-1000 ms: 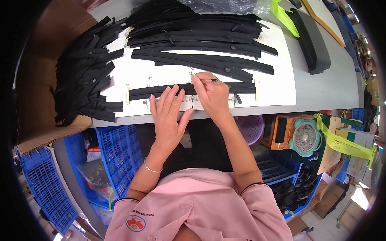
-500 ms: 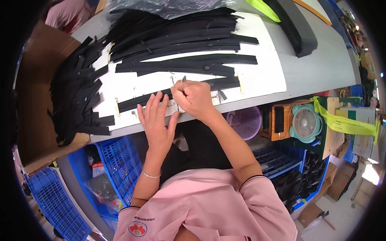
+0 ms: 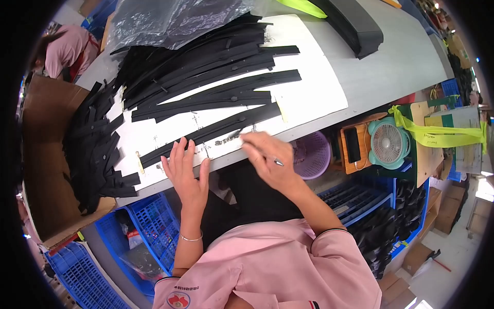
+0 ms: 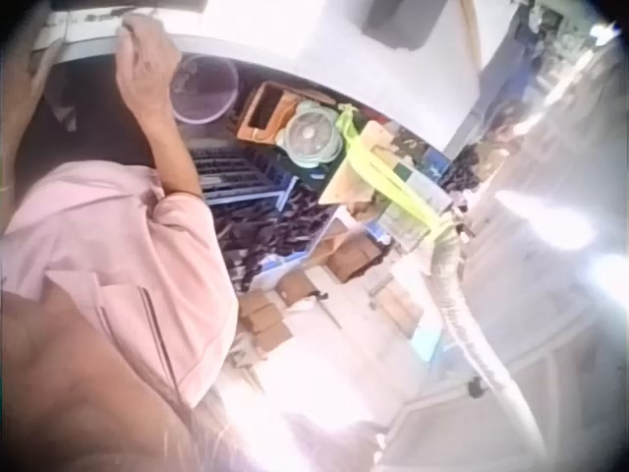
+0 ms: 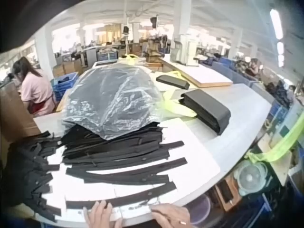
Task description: Measure and mark zipper lengths on a template before cutting or sorting them.
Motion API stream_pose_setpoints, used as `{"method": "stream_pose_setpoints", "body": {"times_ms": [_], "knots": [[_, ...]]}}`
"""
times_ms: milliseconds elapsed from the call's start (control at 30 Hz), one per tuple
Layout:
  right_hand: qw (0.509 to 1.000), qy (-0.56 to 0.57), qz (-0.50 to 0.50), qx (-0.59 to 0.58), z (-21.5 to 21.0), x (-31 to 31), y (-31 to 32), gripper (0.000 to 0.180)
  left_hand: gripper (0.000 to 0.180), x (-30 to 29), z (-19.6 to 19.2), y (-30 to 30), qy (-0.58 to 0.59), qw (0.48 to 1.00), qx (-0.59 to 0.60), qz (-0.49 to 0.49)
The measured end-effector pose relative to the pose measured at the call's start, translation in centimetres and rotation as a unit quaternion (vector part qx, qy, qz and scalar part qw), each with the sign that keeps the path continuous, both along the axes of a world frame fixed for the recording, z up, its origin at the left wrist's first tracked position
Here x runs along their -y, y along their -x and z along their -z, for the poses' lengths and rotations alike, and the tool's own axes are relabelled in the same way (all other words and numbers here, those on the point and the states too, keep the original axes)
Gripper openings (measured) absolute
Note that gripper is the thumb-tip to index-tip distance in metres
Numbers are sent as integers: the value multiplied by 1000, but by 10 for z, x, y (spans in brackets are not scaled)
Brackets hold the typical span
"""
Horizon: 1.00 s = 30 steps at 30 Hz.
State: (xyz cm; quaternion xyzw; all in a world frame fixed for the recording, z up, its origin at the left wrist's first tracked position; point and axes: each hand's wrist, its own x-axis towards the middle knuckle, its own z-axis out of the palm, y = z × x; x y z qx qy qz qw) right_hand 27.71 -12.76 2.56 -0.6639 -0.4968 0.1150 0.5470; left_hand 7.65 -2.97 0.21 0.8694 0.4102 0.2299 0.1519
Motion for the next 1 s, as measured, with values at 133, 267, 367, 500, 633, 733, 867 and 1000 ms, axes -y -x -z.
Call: {"method": "stream_pose_setpoints", "body": {"times_ms": [133, 267, 367, 500, 633, 733, 867, 1000], "knots": [[997, 19, 24, -74, -2, -2, -18, 13, 52, 0, -1, 0, -5, 1000, -4, -2], [989, 7, 36, -141, -19, -30, -57, 21, 51, 0, -1, -1, -8, 1000, -8, -6], [985, 54, -1, -162, 5, -45, -75, 22, 51, 0, -2, -3, -7, 1000, -8, -6], [988, 51, 4, -149, 21, -43, -75, 22, 53, 1, -4, -4, 9, 1000, -13, -5], [987, 68, -6, -145, 21, -46, -74, 21, 51, -1, -17, -21, 36, 998, 59, -2], [991, 48, -14, -125, 21, -46, -73, 22, 40, -6, -20, -59, 51, 991, 116, 41], [991, 63, -37, -110, 19, -44, -74, 19, 25, -13, -16, -102, 66, 981, 154, 94], [990, 98, -47, -88, 19, -43, -75, 16, 19, -18, -6, -116, 31, 985, 142, 92]]}}
